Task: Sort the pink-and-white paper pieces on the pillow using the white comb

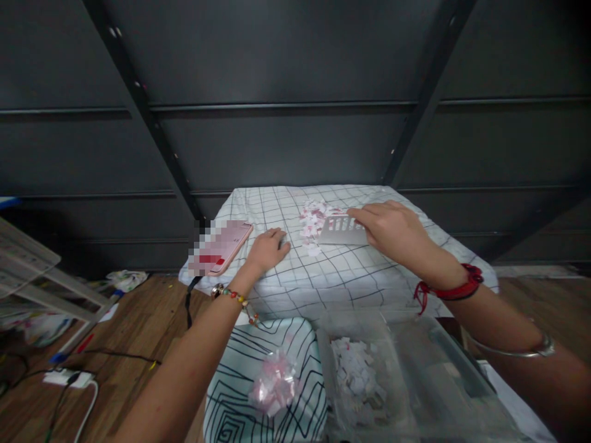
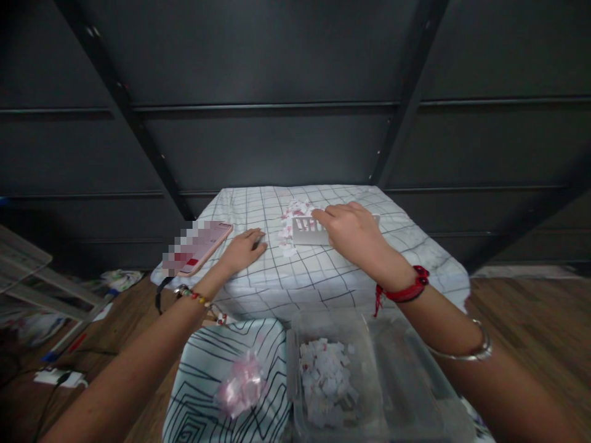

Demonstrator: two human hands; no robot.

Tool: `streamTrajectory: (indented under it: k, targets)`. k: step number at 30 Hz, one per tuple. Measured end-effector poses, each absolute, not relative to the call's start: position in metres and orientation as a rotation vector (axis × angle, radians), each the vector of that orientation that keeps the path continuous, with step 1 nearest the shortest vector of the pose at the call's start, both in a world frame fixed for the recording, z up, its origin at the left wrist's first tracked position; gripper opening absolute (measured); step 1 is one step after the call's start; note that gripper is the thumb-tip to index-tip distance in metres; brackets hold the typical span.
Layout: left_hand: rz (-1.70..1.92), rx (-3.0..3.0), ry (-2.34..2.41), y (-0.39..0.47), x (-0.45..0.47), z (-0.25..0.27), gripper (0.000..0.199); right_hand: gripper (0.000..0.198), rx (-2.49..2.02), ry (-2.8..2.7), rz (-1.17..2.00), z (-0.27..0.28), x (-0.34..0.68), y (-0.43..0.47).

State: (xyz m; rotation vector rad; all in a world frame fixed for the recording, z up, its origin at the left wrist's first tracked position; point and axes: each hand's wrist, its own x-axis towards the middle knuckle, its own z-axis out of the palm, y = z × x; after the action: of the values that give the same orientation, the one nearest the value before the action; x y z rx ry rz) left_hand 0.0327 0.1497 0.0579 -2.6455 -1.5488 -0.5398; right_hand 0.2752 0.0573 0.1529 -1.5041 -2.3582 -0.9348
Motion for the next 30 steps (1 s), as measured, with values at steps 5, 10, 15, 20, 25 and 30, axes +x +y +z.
streamTrajectory:
  k: [5,10,15,20,25,30]
  targets:
    - [-0.519,-2.646,-1.566,0.15,0.033,0.058,0.038,0.032,-1.526,-2.323,-0.927,0.147,0.273,0.068]
    - [-0.517,-2.644,-1.545,0.15,0.033,0.059,0.038,0.034,-1.534,-2.37,-0.909,0.144,0.275,0.067]
    - [-0.531,-2.643,-1.534,0.151,0.033,0.057,0.036,0.036,-1.43,-2.368,-0.901,0.146,0.278,0.056]
    - [-0.512,-2.641,-1.545,0.15,0.033,0.059,0.036,0.035,-1.352,-2.298,-0.906,0.145,0.284,0.051]
    - [-0.524,-2.647,-1.535,0.15,0.033,0.059,0.036,0.032,-1.31,-2.357,-0.884,0.143,0.295,0.045]
    - [-0.522,-2.647,-1.553,0.151,0.033,0.057,0.036,0.036,-1.37,-2.385,-0.907,0.14,0.296,0.044]
